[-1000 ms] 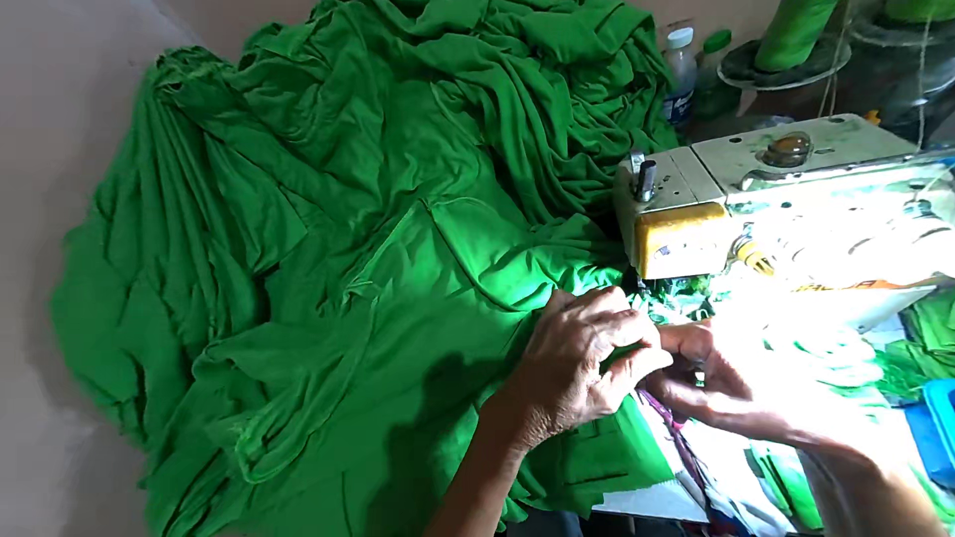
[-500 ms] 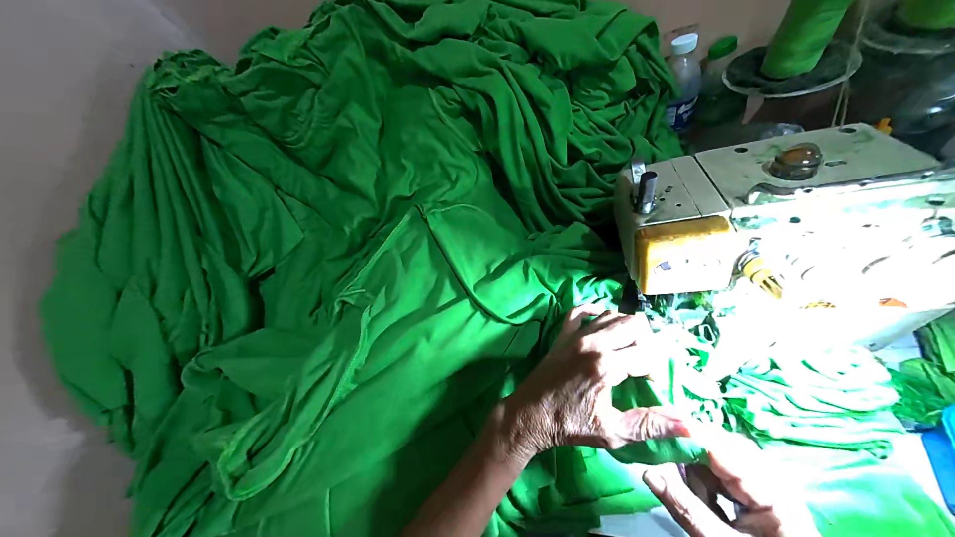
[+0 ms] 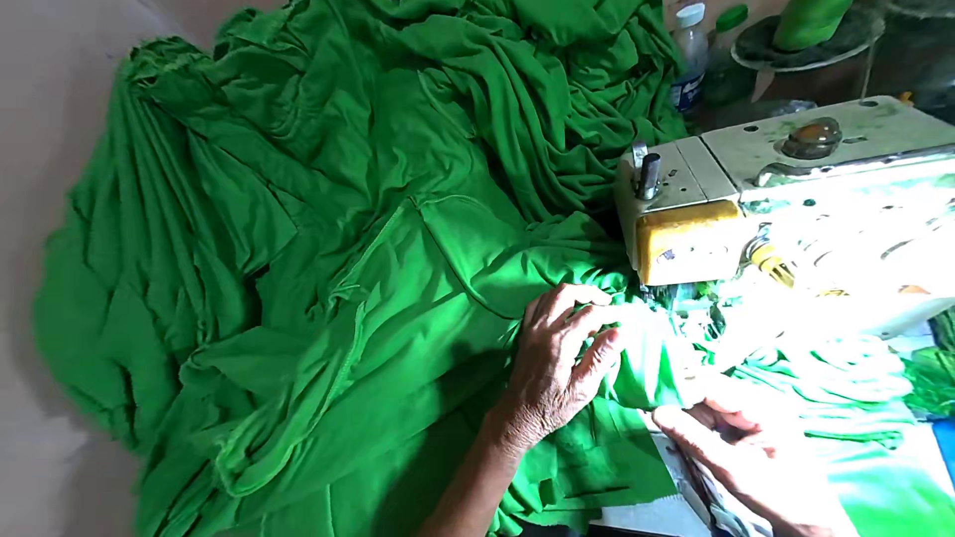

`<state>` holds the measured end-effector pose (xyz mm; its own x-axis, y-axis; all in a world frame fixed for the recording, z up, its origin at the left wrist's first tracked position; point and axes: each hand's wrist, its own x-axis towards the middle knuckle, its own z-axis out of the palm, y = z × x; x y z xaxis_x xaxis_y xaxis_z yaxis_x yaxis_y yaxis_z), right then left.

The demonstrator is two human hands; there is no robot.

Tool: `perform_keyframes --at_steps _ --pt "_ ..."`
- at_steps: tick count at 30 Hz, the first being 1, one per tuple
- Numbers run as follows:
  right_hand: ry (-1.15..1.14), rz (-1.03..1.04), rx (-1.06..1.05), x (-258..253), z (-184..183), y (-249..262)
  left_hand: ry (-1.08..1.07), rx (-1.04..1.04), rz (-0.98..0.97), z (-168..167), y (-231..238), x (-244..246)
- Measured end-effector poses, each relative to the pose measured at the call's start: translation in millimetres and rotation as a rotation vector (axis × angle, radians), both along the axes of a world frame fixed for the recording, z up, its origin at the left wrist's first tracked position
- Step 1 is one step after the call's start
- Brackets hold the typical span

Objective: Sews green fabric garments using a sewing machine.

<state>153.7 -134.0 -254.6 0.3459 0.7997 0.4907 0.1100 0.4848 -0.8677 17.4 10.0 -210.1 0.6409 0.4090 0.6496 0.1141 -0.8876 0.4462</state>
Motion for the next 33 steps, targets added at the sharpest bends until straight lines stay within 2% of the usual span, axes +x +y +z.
perform_keyframes --at_steps 6,11,17,21,25,33 --pt "0.006 0.027 0.023 0.7 -5.6 2.0 0.087 -0.022 0.027 -3.9 -6.9 1.5" --pt "0.007 -0.119 0.007 -0.6 0.3 6.6 0.065 -0.005 0.118 -11.5 -25.4 -0.3" --pt "-0.353 -0.438 0.021 -10.9 -0.4 4.7 -0.067 0.051 0.320 -25.5 -51.6 2.4" --pt "-0.528 -0.614 0.114 -21.7 -7.7 0.5 -0.100 0.168 0.255 -16.5 -49.9 9.0" --pt "-0.559 -0.611 0.173 -22.0 -16.3 -3.5 0.004 0.267 0.232 -22.5 -48.2 11.1" --pt "-0.530 -0.615 0.174 -17.5 -22.6 4.9 -0.168 0.208 0.331 -44.8 -49.4 16.7"
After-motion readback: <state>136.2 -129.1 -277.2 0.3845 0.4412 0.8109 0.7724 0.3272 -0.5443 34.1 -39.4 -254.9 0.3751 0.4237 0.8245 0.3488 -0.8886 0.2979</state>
